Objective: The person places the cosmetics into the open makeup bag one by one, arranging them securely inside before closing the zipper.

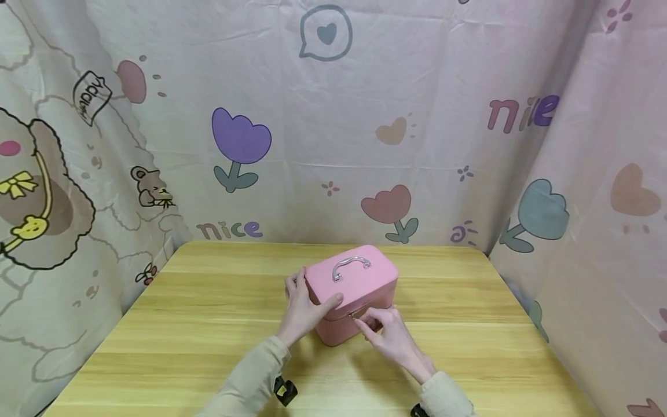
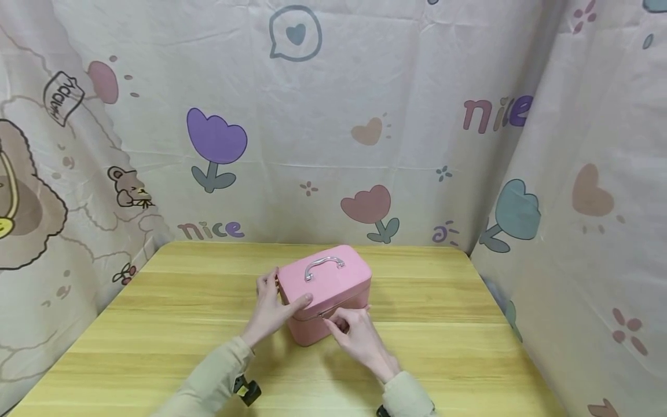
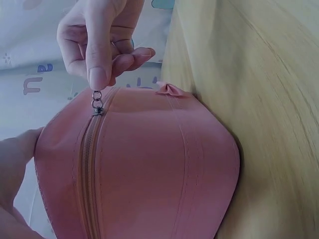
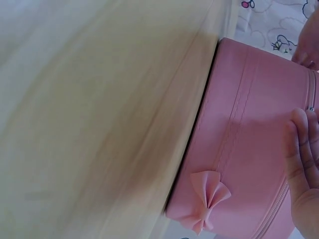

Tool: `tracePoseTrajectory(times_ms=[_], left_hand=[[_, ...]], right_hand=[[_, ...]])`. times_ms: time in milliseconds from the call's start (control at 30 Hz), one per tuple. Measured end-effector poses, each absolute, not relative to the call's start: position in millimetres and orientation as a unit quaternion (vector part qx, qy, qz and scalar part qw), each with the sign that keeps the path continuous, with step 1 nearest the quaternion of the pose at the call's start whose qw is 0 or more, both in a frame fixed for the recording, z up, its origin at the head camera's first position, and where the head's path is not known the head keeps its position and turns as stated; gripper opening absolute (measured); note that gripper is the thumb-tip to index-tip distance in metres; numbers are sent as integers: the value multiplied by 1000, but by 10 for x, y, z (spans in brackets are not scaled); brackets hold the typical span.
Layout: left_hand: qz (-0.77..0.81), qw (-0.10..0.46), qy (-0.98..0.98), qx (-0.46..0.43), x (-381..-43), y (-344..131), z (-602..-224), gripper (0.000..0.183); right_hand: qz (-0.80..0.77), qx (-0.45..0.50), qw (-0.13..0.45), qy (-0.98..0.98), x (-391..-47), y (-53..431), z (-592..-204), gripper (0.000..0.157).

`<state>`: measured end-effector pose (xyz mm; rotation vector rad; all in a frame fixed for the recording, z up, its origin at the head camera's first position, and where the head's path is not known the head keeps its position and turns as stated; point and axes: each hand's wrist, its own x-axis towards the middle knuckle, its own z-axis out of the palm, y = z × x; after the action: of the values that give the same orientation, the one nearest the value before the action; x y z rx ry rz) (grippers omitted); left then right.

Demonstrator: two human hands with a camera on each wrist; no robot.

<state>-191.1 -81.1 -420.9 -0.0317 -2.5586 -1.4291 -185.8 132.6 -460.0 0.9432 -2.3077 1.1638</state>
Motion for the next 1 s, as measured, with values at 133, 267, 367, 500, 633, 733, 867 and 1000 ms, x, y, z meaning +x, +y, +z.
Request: tracePoseTrajectory(times_ms=[133, 267, 367, 500, 633, 733, 867, 1000], left_hand=[[-499, 109, -860, -17, -1926, -830, -4221, 111], [-520, 111, -846, -35, -1959, -875, -4225, 105], [-536, 109, -836, -49, -1980, -906, -4224, 98], [-555, 99, -824, -58, -2014, -939, -4233, 91], [-573, 88, -812, -62, -2040, -970, -4240, 88], [-581, 82, -807, -70, -2055, -996, -4240, 86], [-587, 77, -802, -85, -2085, -1032, -4241, 85], [-593, 64, -797, -98, -2111, -1070, -4236, 84]], right_hand=[[423, 335, 190, -820, -1856, 1303, -4597, 16], [424, 336, 199, -817, -1858, 1263, -4598, 18], [425, 334, 203, -816, -1853, 1224, -4595, 19], [417, 325, 212, -822, -1844, 1179, -4593, 19], [413, 323, 216, -824, -1834, 1144, -4598, 18], [414, 323, 218, -823, -1829, 1123, -4608, 18], [402, 323, 236, -824, -1832, 1094, -4630, 19], [386, 322, 257, -825, -1835, 1065, -4640, 19]])
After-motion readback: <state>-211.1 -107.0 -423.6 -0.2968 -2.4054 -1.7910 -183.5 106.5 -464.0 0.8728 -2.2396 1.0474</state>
